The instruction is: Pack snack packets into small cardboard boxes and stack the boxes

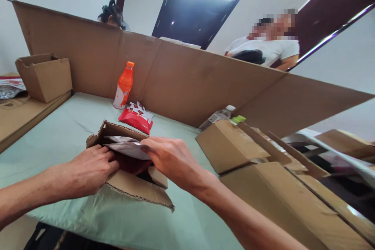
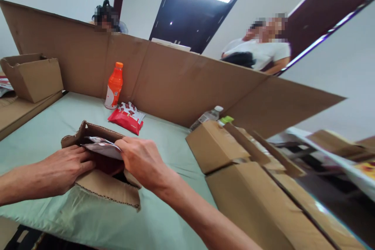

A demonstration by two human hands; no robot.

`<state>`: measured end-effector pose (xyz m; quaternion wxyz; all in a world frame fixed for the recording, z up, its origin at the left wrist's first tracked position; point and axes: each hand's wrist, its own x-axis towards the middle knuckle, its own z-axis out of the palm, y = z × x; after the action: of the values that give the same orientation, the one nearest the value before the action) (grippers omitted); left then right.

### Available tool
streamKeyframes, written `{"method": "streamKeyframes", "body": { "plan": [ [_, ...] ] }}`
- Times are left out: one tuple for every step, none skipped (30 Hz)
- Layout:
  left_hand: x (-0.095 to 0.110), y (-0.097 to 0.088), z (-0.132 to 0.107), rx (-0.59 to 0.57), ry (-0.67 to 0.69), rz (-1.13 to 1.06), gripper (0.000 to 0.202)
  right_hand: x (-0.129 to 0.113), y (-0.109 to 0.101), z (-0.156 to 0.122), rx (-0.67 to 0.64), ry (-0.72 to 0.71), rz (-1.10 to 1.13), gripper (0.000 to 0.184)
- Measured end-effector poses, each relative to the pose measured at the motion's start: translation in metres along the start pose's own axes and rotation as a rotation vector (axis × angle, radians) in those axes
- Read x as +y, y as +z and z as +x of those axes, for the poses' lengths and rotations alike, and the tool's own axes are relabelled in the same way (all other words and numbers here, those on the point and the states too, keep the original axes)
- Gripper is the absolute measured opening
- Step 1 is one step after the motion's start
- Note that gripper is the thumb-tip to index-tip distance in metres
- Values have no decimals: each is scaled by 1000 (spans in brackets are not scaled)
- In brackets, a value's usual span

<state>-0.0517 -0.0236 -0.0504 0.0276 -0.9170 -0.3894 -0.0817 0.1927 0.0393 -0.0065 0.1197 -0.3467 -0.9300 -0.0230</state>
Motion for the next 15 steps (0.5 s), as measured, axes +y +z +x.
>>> {"method": "streamKeyframes", "body": {
  "plan": [
    [0,0,-1,-18,-1,4,24,-4,2,9,-106,48,-80,23],
    [0,0,-1,-36,0,8,24,-9,5,18,-200,86,-141,23],
    [1,-1,-2,-51,-1,11,24,-13,9,28,-277,103,-178,24],
    [1,-2,-2,-58,-4,12,25,-17,14,37,-337,103,-196,25],
    [2,-3,-1,-63,-8,10,26,-20,18,45,-383,90,-199,25],
    [3,-4,-1,-67,-12,7,27,-23,24,52,-423,72,-192,24],
    [3,-5,0,-70,-15,3,27,-24,29,58,-459,52,-178,23],
    [4,-5,1,-72,-20,-1,26,-26,33,62,-485,36,-162,22],
    [4,-5,1,-78,-26,-3,25,-26,36,64,-500,24,-148,22],
    [4,-5,0,-78,-31,-6,24,-25,38,64,-515,13,-137,23],
    [4,-5,-3,-64,-32,-10,24,-22,39,61,-517,2,-119,25],
    [3,-6,-6,-27,-19,-14,25,-19,38,57,-502,-5,-87,27],
    [3,-6,-11,42,2,-18,26,-14,35,51,-459,-4,-42,29],
    [2,-7,-18,133,23,-20,29,-8,31,42,-383,5,18,33],
    [0,-9,-25,238,33,-21,32,-2,26,32,-274,22,88,35]
  ]
}}
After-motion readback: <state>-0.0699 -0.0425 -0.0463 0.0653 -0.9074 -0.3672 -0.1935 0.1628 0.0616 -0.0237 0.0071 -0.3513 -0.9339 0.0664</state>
